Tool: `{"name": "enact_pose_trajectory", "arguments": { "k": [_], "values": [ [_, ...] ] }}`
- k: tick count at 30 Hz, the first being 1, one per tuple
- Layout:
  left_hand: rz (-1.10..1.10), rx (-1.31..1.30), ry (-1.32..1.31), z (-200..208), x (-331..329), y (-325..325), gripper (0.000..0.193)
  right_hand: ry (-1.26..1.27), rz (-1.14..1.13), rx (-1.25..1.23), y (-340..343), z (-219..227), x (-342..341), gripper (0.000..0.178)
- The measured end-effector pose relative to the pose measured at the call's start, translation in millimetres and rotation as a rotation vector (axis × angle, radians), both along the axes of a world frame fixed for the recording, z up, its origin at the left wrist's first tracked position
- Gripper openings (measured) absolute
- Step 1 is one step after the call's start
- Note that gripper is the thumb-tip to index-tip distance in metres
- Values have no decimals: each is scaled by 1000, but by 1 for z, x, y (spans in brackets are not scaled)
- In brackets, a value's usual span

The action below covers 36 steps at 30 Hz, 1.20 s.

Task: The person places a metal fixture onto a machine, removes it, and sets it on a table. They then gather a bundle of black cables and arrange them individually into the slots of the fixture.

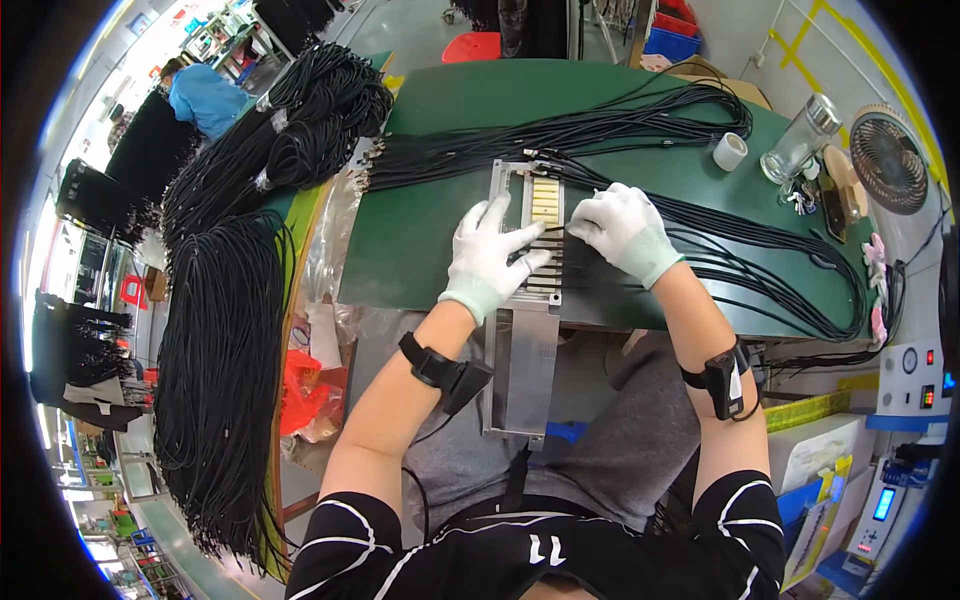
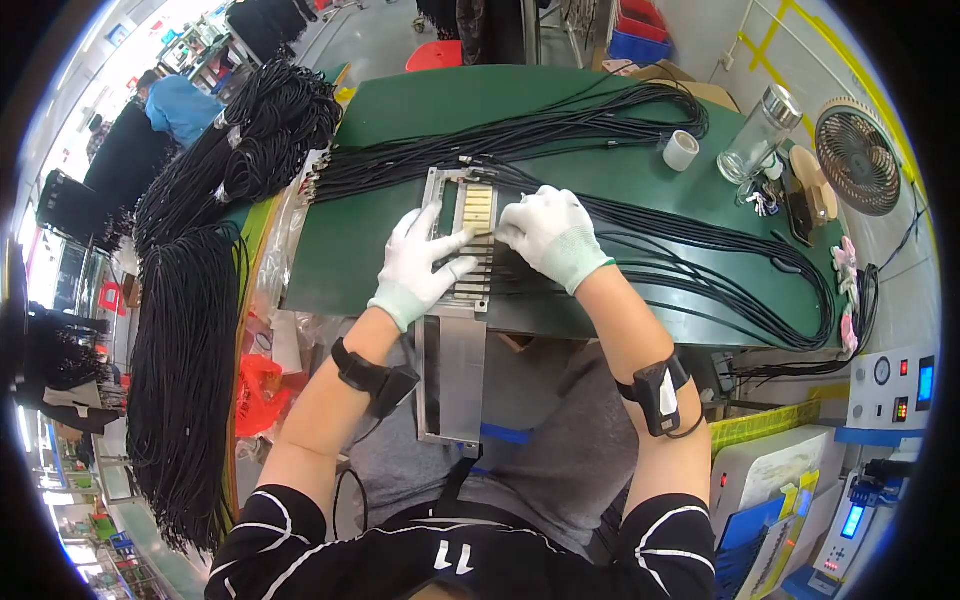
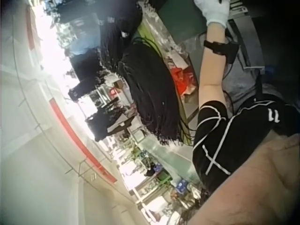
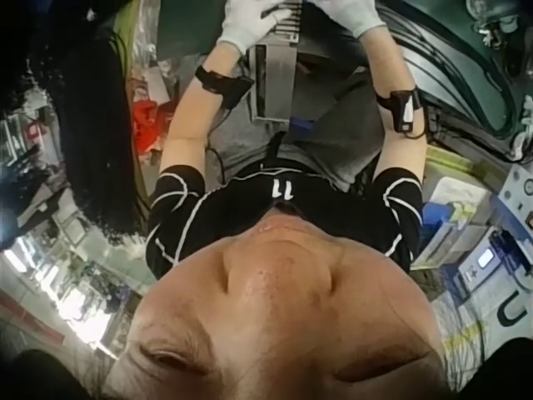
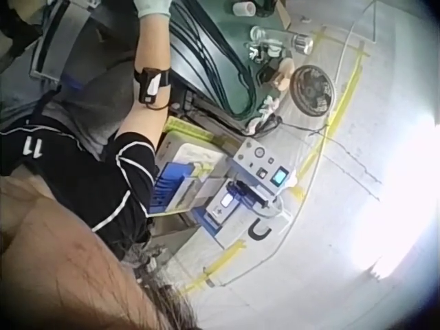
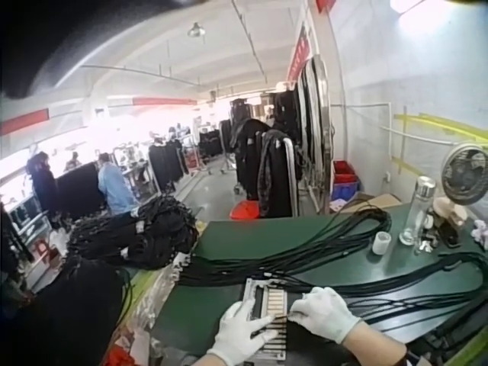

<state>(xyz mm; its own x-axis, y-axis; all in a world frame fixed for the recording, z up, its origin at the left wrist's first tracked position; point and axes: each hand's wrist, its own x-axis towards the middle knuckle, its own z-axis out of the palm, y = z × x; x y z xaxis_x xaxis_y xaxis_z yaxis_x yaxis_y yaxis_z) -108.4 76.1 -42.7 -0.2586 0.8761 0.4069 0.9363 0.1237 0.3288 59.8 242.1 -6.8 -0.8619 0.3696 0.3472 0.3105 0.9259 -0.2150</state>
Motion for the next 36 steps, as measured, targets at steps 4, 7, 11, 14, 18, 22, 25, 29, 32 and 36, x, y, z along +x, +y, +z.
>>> {"name": "enact_pose_trajectory", "arguments": {
  "k": [4,7,11,14,18,22,25,29,32,36],
  "values": [
    [-69,-101,-95,-2,-4,7,38,112,-144,116,31,-12,3,16],
    [-142,-89,-131,-3,-2,15,37,104,-222,185,40,-17,-2,17],
    [-194,-2,-36,-10,6,22,35,64,-229,142,46,-19,5,16],
    [-59,96,-442,-16,-2,25,29,189,-193,92,39,-5,18,16],
    [-11,231,-394,-7,-6,33,22,206,-29,8,21,10,27,16],
    [-141,299,-414,-2,-1,32,17,313,96,-54,1,5,9,16],
    [-179,317,-454,4,2,28,15,327,168,-192,-14,-12,-6,18],
    [-152,317,-486,6,3,27,14,200,166,-245,5,-3,11,21],
    [-164,300,-458,5,1,28,13,267,168,-248,0,-4,10,20],
    [-226,289,-396,4,0,28,12,262,180,-163,-9,2,4,17]
  ]
}}
